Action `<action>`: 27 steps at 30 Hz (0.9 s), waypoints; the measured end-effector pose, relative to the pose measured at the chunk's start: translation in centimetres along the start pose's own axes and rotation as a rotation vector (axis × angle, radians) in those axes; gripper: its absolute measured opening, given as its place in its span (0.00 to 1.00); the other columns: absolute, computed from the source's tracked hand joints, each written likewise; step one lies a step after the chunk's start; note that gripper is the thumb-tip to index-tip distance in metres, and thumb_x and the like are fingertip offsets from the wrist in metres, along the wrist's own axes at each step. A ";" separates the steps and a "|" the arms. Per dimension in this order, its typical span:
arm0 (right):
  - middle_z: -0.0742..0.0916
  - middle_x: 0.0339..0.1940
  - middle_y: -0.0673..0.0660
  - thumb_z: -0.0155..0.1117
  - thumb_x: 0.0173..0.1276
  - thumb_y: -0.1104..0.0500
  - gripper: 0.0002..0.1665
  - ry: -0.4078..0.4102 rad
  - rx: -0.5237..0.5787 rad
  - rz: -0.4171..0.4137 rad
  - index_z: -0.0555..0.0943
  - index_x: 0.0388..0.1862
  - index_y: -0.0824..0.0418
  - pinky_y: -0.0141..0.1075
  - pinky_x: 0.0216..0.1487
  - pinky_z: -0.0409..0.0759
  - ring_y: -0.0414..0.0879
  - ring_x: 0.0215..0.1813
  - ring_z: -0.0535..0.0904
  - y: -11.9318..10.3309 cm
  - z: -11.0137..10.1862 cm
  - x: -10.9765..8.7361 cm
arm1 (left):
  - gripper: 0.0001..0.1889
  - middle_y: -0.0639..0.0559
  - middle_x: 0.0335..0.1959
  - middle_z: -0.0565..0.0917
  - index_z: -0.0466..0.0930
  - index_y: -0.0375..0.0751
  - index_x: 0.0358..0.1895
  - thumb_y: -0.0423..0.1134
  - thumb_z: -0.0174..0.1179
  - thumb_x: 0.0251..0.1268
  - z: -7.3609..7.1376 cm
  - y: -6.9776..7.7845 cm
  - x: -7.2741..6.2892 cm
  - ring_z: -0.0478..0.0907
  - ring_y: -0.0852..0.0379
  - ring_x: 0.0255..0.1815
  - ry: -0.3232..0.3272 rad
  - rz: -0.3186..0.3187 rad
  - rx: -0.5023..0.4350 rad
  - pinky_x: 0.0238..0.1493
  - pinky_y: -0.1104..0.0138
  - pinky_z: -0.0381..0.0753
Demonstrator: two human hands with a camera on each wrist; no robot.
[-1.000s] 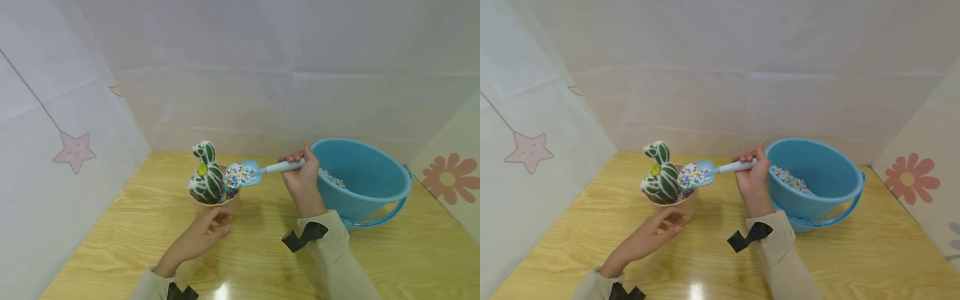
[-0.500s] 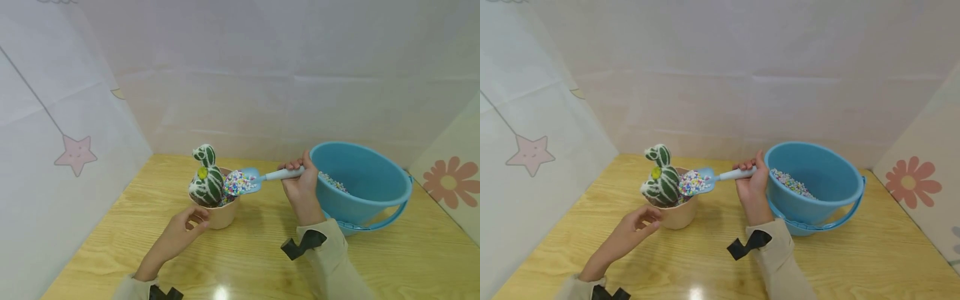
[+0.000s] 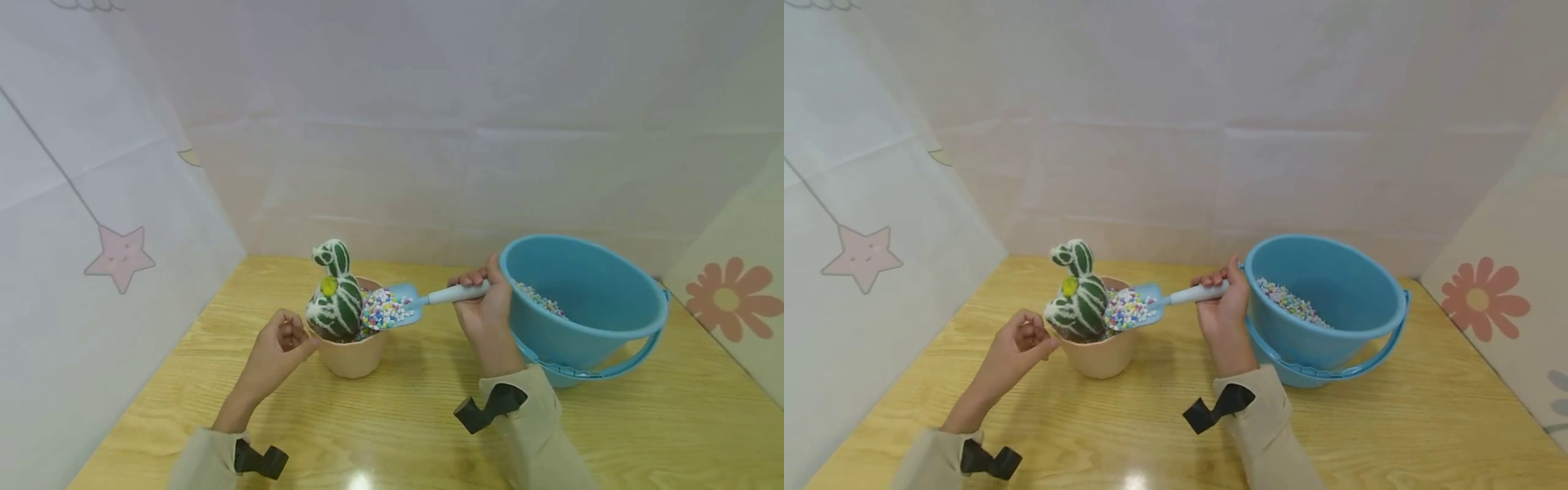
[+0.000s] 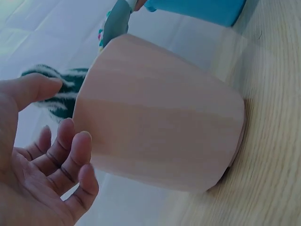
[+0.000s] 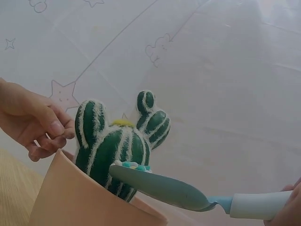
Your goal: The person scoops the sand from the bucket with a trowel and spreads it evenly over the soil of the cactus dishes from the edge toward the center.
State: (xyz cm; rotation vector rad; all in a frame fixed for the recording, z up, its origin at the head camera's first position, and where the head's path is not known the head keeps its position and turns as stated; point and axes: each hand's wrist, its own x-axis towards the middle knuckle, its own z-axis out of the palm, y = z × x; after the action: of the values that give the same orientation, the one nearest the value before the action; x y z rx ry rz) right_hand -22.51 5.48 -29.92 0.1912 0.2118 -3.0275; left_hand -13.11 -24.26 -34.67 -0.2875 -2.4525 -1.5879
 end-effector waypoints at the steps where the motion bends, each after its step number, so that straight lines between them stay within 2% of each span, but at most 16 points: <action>1: 0.68 0.10 0.54 0.49 0.74 0.50 0.26 -0.002 -0.013 -0.004 0.63 0.17 0.59 0.35 0.32 0.63 0.46 0.15 0.64 0.1 0.0 0.0 | 0.14 0.53 0.26 0.76 0.65 0.32 0.40 0.32 0.62 0.62 -0.1 -0.2 0.2 0.71 0.62 0.24 0.003 0.009 0.004 0.26 0.70 0.72; 5: 0.68 0.09 0.53 0.48 0.75 0.50 0.27 0.000 -0.045 -0.006 0.63 0.16 0.59 0.35 0.32 0.64 0.46 0.15 0.64 0.3 -0.2 -0.1 | 0.16 0.52 0.29 0.75 0.66 0.33 0.44 0.32 0.63 0.61 -0.7 -0.7 0.9 0.70 0.62 0.27 0.023 0.028 0.030 0.28 0.71 0.71; 8: 0.69 0.09 0.53 0.48 0.76 0.50 0.26 -0.005 -0.030 0.004 0.63 0.16 0.60 0.35 0.31 0.64 0.46 0.14 0.65 0.4 -0.4 -0.2 | 0.18 0.47 0.34 0.73 0.66 0.32 0.46 0.32 0.64 0.60 -0.9 -1.3 1.6 0.67 0.61 0.29 0.037 0.036 0.039 0.29 0.71 0.69; 13: 0.69 0.10 0.54 0.48 0.76 0.50 0.26 -0.025 -0.022 0.016 0.64 0.17 0.60 0.35 0.32 0.64 0.46 0.15 0.65 0.6 -0.6 -0.2 | 0.26 0.43 0.51 0.70 0.63 0.31 0.56 0.31 0.64 0.58 -1.0 -2.8 2.6 0.66 0.60 0.42 0.036 0.072 0.008 0.33 0.72 0.67; 17: 0.69 0.11 0.53 0.48 0.75 0.50 0.25 -0.031 -0.024 0.029 0.63 0.17 0.59 0.35 0.32 0.64 0.46 0.16 0.65 0.8 -0.9 0.1 | 0.36 0.43 0.68 0.62 0.58 0.38 0.68 0.37 0.66 0.59 -1.3 -4.3 3.4 0.63 0.61 0.58 -0.054 0.133 -0.052 0.45 0.70 0.70; 20: 0.69 0.11 0.53 0.48 0.75 0.51 0.25 -0.040 -0.028 0.025 0.63 0.17 0.59 0.35 0.31 0.64 0.46 0.16 0.65 0.8 -1.1 0.3 | 0.42 0.42 0.74 0.55 0.52 0.43 0.73 0.42 0.67 0.58 -1.5 -5.0 4.0 0.59 0.50 0.67 -0.149 0.165 -0.066 0.53 0.62 0.68; 24: 0.70 0.11 0.53 0.47 0.76 0.51 0.25 -0.065 -0.039 0.024 0.64 0.17 0.60 0.35 0.31 0.65 0.46 0.16 0.66 0.8 -1.3 0.5 | 0.47 0.39 0.74 0.54 0.48 0.47 0.76 0.47 0.67 0.57 -1.4 -5.1 4.4 0.56 0.37 0.70 -0.206 0.152 0.007 0.56 0.51 0.67; 27: 0.70 0.11 0.53 0.46 0.76 0.51 0.25 -0.102 -0.092 0.011 0.64 0.18 0.59 0.35 0.33 0.65 0.45 0.17 0.67 0.7 -1.3 0.5 | 0.48 0.38 0.73 0.57 0.47 0.49 0.76 0.53 0.66 0.57 -1.3 -4.9 4.5 0.58 0.36 0.69 -0.221 0.138 0.103 0.57 0.49 0.68</action>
State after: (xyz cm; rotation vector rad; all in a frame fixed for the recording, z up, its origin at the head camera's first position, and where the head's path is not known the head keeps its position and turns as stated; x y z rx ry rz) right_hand -22.80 4.97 -31.36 0.0302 0.3392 -2.9984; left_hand -18.68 -27.21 -37.16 -0.6307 -2.6010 -1.4362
